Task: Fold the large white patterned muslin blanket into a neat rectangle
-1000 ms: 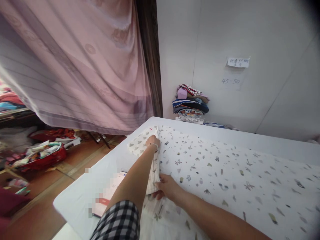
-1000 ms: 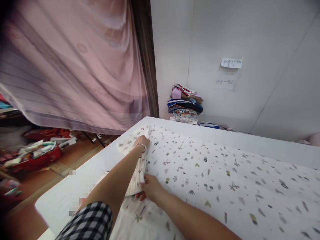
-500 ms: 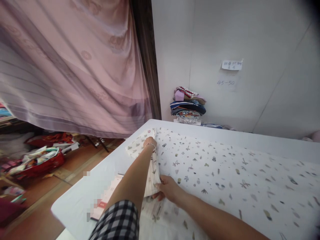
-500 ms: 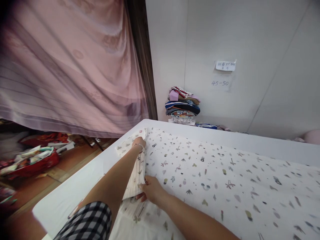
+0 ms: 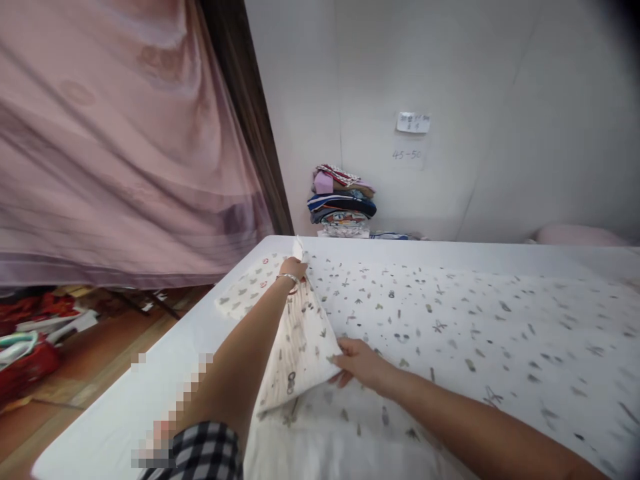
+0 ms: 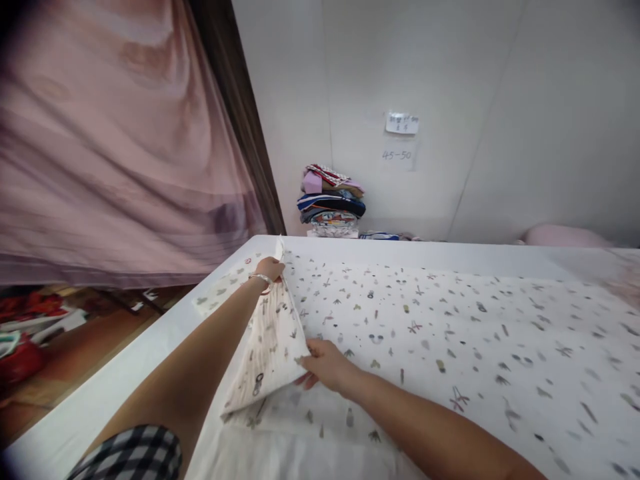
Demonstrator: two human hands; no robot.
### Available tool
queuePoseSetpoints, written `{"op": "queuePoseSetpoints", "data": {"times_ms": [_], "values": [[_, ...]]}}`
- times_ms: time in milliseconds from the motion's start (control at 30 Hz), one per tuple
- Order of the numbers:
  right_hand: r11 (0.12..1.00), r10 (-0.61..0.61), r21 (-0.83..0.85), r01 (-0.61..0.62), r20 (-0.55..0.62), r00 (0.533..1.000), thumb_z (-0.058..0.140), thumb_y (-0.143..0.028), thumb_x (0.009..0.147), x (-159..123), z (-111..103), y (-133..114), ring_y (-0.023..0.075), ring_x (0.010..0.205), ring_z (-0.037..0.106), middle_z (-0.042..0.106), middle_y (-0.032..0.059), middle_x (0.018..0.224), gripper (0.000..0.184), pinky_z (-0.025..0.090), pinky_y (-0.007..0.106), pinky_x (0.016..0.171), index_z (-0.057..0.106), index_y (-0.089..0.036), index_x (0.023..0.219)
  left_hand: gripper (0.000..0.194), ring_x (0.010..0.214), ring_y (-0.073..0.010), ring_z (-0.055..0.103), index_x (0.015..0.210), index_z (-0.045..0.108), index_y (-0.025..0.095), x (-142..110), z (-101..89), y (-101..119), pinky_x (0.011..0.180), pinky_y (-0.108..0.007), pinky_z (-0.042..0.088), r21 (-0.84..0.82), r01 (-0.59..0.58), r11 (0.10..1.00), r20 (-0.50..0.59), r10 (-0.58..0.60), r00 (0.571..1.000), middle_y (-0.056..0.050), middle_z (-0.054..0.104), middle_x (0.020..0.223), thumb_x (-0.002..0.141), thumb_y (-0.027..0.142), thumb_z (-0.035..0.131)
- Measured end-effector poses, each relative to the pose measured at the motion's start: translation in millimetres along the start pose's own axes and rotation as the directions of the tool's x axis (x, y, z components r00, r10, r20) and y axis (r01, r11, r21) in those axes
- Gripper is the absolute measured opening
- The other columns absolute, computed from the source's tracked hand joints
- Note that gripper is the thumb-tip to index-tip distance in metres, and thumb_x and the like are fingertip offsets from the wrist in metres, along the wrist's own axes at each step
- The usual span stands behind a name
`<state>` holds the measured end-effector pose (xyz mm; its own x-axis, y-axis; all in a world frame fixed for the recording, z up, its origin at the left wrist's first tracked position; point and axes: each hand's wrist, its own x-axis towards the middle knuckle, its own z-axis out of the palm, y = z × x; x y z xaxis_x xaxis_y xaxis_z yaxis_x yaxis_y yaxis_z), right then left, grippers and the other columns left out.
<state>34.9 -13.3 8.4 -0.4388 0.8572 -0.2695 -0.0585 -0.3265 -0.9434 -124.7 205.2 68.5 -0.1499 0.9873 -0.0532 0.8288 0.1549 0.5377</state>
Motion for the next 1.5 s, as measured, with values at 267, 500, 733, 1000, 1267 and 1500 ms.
{"op": "queuePoseSetpoints", "data": {"times_ms": [267,500,733,1000,1267,1500], "values": [[0.999,0.049,0.028,-0.044,-0.184,0.982,0.061,-0.04,0.073,-112.5,-71.6,20.7,0.0185,0.071,0.066,0.067,0.008,0.086,0.04,0.048,0.024,0.055,0.062,-0.016,0.105,0.027,0.056,-0.0127,0.064,0.102,0.06,0.011,-56.4,97.3,97.0,0.05,-0.02,0.052,-0.322,-0.08,0.943,0.247,0.165,0.955,-0.007,0.068,0.084,0.076,0.016,0.053],[0.974,0.199,0.164,-0.155,-0.302,0.932,0.066,-0.045,0.069,-192.1,-112.7,41.9,0.0163,0.069,0.064,0.065,0.0082,0.082,0.045,0.048,0.022,0.054,0.062,-0.017,0.104,0.023,0.054,-0.0143,0.063,0.095,0.062,0.012,-118.0,195.5,148.6,0.05,-0.022,0.051,-0.396,-0.087,0.914,0.362,0.242,0.9,-0.007,0.068,0.08,0.074,0.015,0.054],[0.978,0.206,0.054,-0.199,-0.166,0.964,0.065,-0.046,0.069,-200.8,-128.3,40.5,0.0161,0.066,0.064,0.064,0.0052,0.077,0.047,0.049,0.021,0.048,0.061,-0.017,0.106,0.027,0.056,-0.0136,0.063,0.101,0.061,0.014,-134.3,220.7,146.2,0.054,-0.024,0.05,-0.422,-0.062,0.904,0.332,0.218,0.918,-0.009,0.068,0.096,0.075,0.016,0.053],[0.954,0.227,-0.158,-0.255,-0.173,0.958,0.062,-0.05,0.073,-177.7,-136.2,26.6,0.0135,0.055,0.061,0.065,0.0057,0.08,0.04,0.045,0.019,0.041,0.062,-0.017,0.095,0.039,0.064,-0.0127,0.063,0.113,0.057,0.014,-129.0,209.5,138.5,0.054,-0.02,0.049,-0.469,-0.034,0.883,0.284,0.187,0.941,-0.009,0.067,0.1,0.074,0.018,0.055],[0.997,0.024,-0.044,-0.06,-0.573,0.819,0.066,-0.025,0.074,-102.4,-204.1,-11.1,0.0117,0.06,0.059,0.066,0.006,0.074,0.011,0.046,0.019,0.049,0.063,-0.015,0.077,0.03,0.061,-0.013,0.062,0.1,0.062,0.013,-140.4,200.4,145.1,0.056,-0.022,0.05,-0.447,-0.089,0.89,0.248,0.219,0.944,-0.006,0.067,0.082,0.071,0.013,0.054],[0.955,0.096,0.288,0.076,-0.54,0.836,0.052,-0.029,0.085,4.9,-220.1,-39.7,0.0135,0.053,0.058,0.06,0.0047,0.059,0.02,0.05,0.028,0.056,0.058,-0.013,0.074,0.022,0.053,-0.0105,0.057,0.09,0.062,0.015,-144.7,181.3,144.2,0.044,-0.018,0.043,-0.363,-0.172,0.916,0.225,0.265,0.938,-0.003,0.064,0.075,0.071,0.013,0.052]]}}
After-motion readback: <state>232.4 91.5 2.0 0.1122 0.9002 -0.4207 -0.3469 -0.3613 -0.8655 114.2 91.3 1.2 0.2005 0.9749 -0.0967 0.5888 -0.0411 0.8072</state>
